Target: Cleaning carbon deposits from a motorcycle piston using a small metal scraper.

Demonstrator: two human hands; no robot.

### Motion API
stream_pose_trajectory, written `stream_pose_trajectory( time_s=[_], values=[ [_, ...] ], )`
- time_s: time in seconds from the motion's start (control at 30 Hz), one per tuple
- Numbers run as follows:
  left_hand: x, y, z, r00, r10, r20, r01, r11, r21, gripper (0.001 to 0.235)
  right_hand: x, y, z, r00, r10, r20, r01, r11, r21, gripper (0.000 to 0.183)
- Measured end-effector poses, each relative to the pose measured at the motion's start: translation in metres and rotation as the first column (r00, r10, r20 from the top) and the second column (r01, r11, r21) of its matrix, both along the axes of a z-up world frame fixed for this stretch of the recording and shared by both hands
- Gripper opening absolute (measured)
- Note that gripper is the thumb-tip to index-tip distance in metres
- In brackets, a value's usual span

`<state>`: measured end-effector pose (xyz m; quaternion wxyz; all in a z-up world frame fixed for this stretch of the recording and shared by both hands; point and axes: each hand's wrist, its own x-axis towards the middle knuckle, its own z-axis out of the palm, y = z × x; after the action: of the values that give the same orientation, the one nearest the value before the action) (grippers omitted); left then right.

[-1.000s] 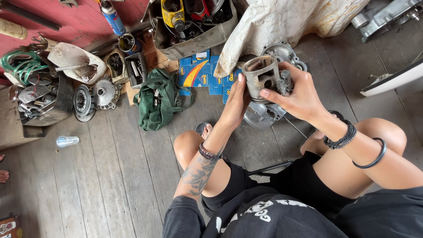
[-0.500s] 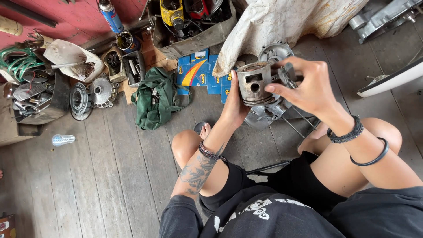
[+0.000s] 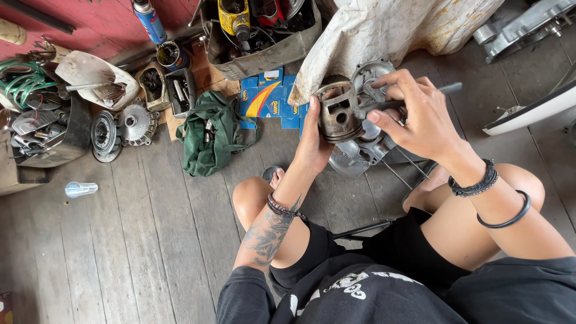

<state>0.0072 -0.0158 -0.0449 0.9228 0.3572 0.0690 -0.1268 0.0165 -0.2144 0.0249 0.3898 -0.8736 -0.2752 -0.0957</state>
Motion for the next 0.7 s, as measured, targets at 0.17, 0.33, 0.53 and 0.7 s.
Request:
stream_pose_trajectory(
  time_s=[0.17, 0.33, 0.53, 0.7],
  values=[
    [-0.003, -0.003, 0.048, 0.985, 0.141, -0.103, -0.133, 0.988, 0.082, 0.104, -0.002, 0.003, -0.003, 0.995, 0.084, -0.056, -0.081, 0.995, 0.051, 0.056],
    [-0.005, 0.004, 0.017, 0.968, 0.165, -0.191, -0.141, 0.981, 0.131, 0.105, 0.008, -0.008, -0.018, 0.999, 0.013, -0.04, -0.018, 0.993, -0.118, 0.065],
    [-0.012, 0.001, 0.028, 0.978, 0.206, 0.018, -0.203, 0.94, 0.273, 0.105, 0.005, 0.006, -0.026, 0.986, 0.109, 0.124, -0.115, 0.992, 0.042, 0.055],
    [-0.006, 0.009, -0.011, 0.958, 0.196, 0.21, -0.253, 0.921, 0.295, 0.081, -0.006, 0.022, -0.01, 0.987, 0.129, 0.098, -0.131, 0.991, 0.022, 0.058]
  ],
)
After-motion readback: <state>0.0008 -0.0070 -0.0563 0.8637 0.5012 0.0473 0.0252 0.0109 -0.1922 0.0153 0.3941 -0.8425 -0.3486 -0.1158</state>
